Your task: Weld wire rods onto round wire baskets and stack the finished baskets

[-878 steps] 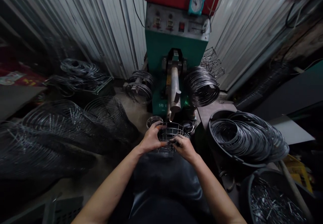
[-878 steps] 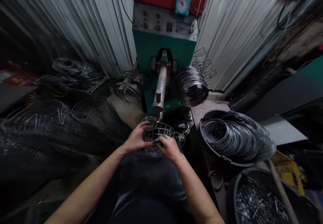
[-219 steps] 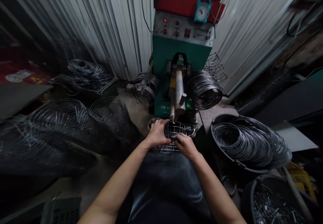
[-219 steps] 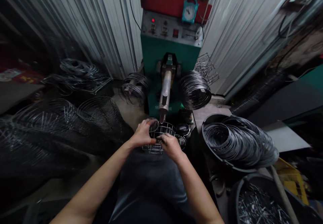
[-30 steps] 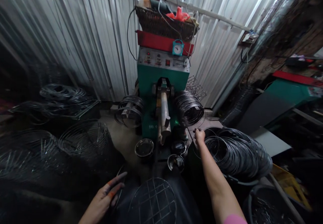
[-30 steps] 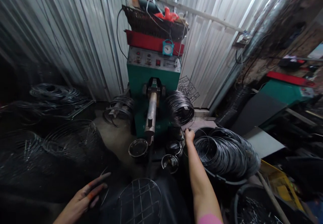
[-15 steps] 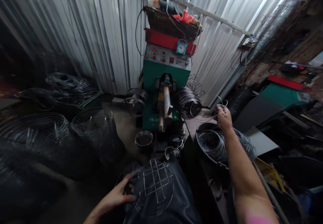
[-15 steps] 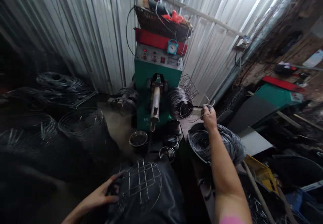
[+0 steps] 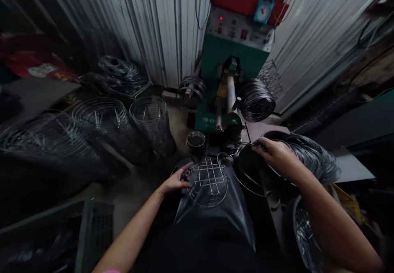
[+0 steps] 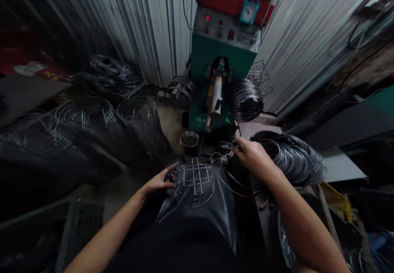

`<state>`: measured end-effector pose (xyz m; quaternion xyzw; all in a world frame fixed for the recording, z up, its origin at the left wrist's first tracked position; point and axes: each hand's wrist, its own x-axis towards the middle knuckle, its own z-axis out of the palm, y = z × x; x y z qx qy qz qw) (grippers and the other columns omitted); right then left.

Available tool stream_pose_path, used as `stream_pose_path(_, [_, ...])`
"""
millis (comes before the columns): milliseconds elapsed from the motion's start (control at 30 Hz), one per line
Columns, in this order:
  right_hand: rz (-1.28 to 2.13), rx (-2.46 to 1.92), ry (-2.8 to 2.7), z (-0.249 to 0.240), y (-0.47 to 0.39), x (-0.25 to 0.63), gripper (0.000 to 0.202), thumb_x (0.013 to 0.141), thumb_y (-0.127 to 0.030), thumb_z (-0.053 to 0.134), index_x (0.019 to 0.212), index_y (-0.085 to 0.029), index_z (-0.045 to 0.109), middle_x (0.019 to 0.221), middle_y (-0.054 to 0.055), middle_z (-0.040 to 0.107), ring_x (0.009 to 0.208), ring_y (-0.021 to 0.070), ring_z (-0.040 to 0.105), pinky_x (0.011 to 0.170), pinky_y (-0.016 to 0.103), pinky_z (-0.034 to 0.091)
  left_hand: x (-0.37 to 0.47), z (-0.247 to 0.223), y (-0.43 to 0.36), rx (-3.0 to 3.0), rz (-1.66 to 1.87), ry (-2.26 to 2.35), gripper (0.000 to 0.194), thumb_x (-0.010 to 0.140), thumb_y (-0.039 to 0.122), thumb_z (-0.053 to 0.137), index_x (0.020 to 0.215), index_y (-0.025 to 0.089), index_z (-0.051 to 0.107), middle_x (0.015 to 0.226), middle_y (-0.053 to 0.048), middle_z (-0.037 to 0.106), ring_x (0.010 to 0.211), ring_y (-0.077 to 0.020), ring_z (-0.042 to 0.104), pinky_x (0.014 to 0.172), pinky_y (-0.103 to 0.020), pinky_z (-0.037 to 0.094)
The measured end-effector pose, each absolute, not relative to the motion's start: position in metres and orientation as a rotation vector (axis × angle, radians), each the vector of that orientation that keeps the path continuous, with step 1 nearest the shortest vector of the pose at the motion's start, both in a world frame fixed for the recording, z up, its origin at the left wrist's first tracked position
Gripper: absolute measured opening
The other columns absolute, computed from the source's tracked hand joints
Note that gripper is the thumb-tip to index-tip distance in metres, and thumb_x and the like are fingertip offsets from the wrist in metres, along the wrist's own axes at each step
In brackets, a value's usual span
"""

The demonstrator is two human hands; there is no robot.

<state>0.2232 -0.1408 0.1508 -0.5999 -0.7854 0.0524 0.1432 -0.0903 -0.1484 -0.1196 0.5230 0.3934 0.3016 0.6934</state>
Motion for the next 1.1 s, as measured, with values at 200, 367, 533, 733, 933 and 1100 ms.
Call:
stream_pose_path(200, [0.612, -1.477, -1.821, 0.099, -0.149, 0.175, 0.021, 0.079, -0.04, 0.053, 0.083, -0.021, 0.062, 0.076, 0.001, 0.063, 0.073, 0.0174, 0.057, 0.068, 0.025, 0.043, -0.087, -0.115, -0.142, 0.937, 0.8, 0.892, 0.067, 0.06, 0.018, 0.066, 0.126, 0.018, 0.05, 0.096, -0.003, 0.059, 0.068, -0.0091, 0.05, 0.063, -0.021, 0.04])
stream_pose_path(367, [0.97, -1.581, -1.418, -0.024, -0.128, 0.174, 0.018, 0.068, -0.036, 0.062, 0.065, -0.019, 0.06, 0.063, -0.001, 0.058, 0.067, 0.0156, 0.053, 0.064, 0.023, 0.042, -0.079, -0.11, -0.139, 0.763, 0.854, 0.961, 0.056, 0.065, 0.024, 0.061, 0.12, 0.011, 0.054, 0.069, 0.0, 0.058, 0.052, -0.0081, 0.05, 0.047, -0.02, 0.034])
stream_pose_path(533, [1.288, -1.658, -0.953, -0.095, -0.139, 0.195, 0.022, 0.064, -0.039, 0.065, 0.065, -0.018, 0.059, 0.054, -0.004, 0.053, 0.051, 0.0104, 0.048, 0.045, 0.018, 0.037, -0.075, -0.108, -0.144, 0.682, 0.912, 1.088, 0.053, 0.069, 0.033, 0.065, 0.117, 0.013, 0.054, 0.078, -0.003, 0.06, 0.056, -0.0094, 0.053, 0.042, -0.018, 0.034])
stream_pose_path(733, [1.551, -1.584, -0.694, -0.111, -0.153, 0.206, 0.034, 0.066, -0.037, 0.065, 0.093, -0.017, 0.063, 0.05, -0.006, 0.053, 0.034, 0.0065, 0.039, 0.032, 0.017, 0.029, -0.078, -0.11, -0.157, 0.761, 0.833, 1.188, 0.065, 0.07, 0.041, 0.067, 0.125, 0.009, 0.049, 0.063, 0.001, 0.054, 0.055, -0.0095, 0.049, 0.041, -0.018, 0.032])
stream_pose_path(933, [1.455, -1.532, -0.913, -0.115, -0.155, 0.21, 0.034, 0.068, -0.034, 0.067, 0.099, -0.02, 0.067, 0.082, 0.002, 0.07, 0.077, 0.0168, 0.065, 0.064, 0.024, 0.052, -0.079, -0.105, -0.161, 0.907, 0.667, 1.193, 0.067, 0.07, 0.045, 0.069, 0.128, 0.016, 0.05, 0.088, -0.005, 0.067, 0.074, -0.0158, 0.06, 0.06, -0.023, 0.045])
stream_pose_path(1100, [1.234, -1.543, -1.078, -0.111, -0.158, 0.208, 0.03, 0.07, -0.034, 0.066, 0.097, -0.021, 0.069, 0.104, 0.005, 0.069, 0.103, 0.022, 0.06, 0.095, 0.034, 0.043, -0.073, -0.103, -0.159, 0.93, 0.739, 1.162, 0.076, 0.063, 0.049, 0.073, 0.127, 0.015, 0.05, 0.118, -0.01, 0.061, 0.114, -0.0282, 0.052, 0.099, -0.04, 0.038])
